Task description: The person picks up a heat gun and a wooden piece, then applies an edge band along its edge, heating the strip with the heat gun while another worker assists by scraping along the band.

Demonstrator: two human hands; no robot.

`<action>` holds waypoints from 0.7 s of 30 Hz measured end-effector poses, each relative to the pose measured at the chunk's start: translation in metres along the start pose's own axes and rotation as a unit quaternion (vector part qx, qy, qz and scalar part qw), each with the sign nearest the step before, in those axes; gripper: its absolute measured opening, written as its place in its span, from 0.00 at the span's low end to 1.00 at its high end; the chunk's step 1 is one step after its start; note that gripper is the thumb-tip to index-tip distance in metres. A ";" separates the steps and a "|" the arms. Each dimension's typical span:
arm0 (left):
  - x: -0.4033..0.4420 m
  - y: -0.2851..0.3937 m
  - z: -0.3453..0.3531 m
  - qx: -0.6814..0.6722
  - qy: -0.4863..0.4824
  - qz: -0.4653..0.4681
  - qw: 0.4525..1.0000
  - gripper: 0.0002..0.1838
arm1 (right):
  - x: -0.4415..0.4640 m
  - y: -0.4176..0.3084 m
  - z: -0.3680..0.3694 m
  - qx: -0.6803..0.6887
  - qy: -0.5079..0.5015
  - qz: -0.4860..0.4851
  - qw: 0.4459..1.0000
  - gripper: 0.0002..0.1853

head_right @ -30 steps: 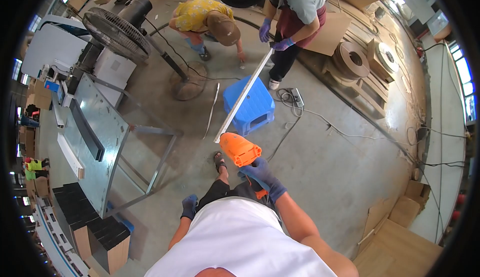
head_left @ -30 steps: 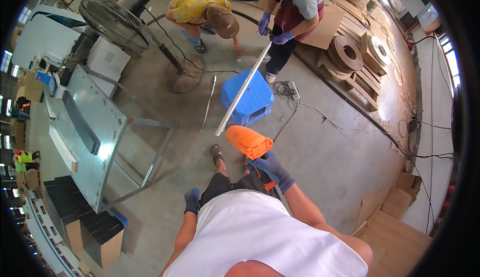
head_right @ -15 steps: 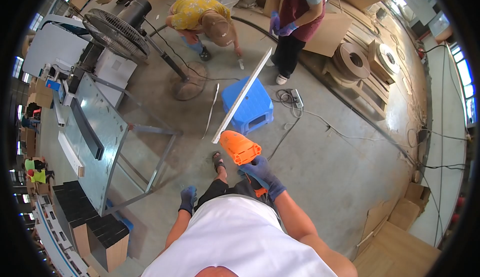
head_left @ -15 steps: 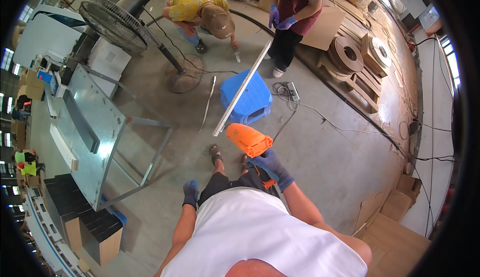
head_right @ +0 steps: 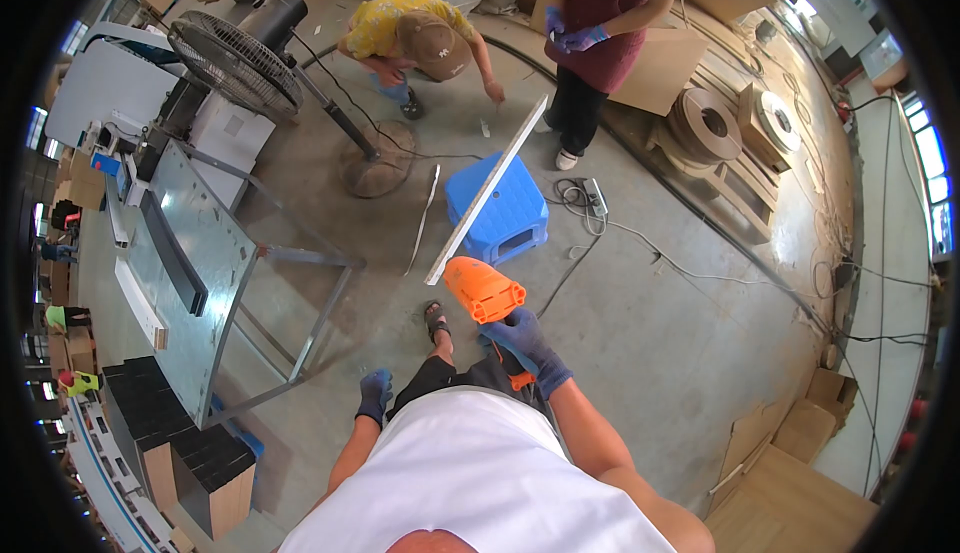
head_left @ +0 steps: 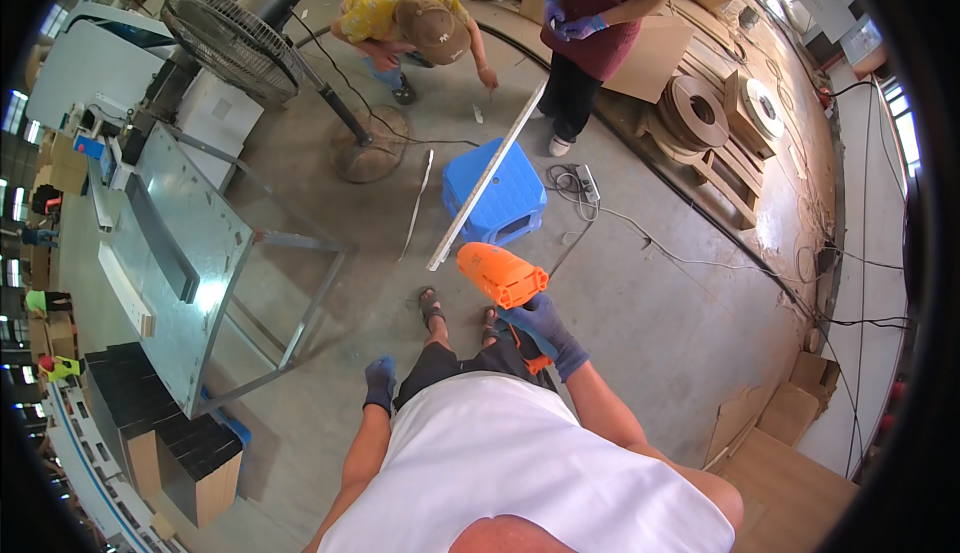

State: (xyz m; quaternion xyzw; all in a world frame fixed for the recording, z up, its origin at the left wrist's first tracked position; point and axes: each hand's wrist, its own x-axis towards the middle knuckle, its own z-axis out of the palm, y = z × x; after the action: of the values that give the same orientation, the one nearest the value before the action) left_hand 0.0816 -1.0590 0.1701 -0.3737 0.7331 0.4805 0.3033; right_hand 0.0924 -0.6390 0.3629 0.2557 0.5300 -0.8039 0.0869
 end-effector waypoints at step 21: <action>0.067 -0.066 -0.011 0.146 -0.009 0.187 0.971 0.05 | 0.002 0.009 0.003 0.020 0.017 0.002 1.000 0.16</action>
State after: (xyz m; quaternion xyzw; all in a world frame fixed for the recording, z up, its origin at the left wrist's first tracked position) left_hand 0.0995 -1.1036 0.0886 -0.1774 0.8495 0.4196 0.2661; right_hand 0.0936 -0.6452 0.3551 0.2721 0.5149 -0.8095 0.0748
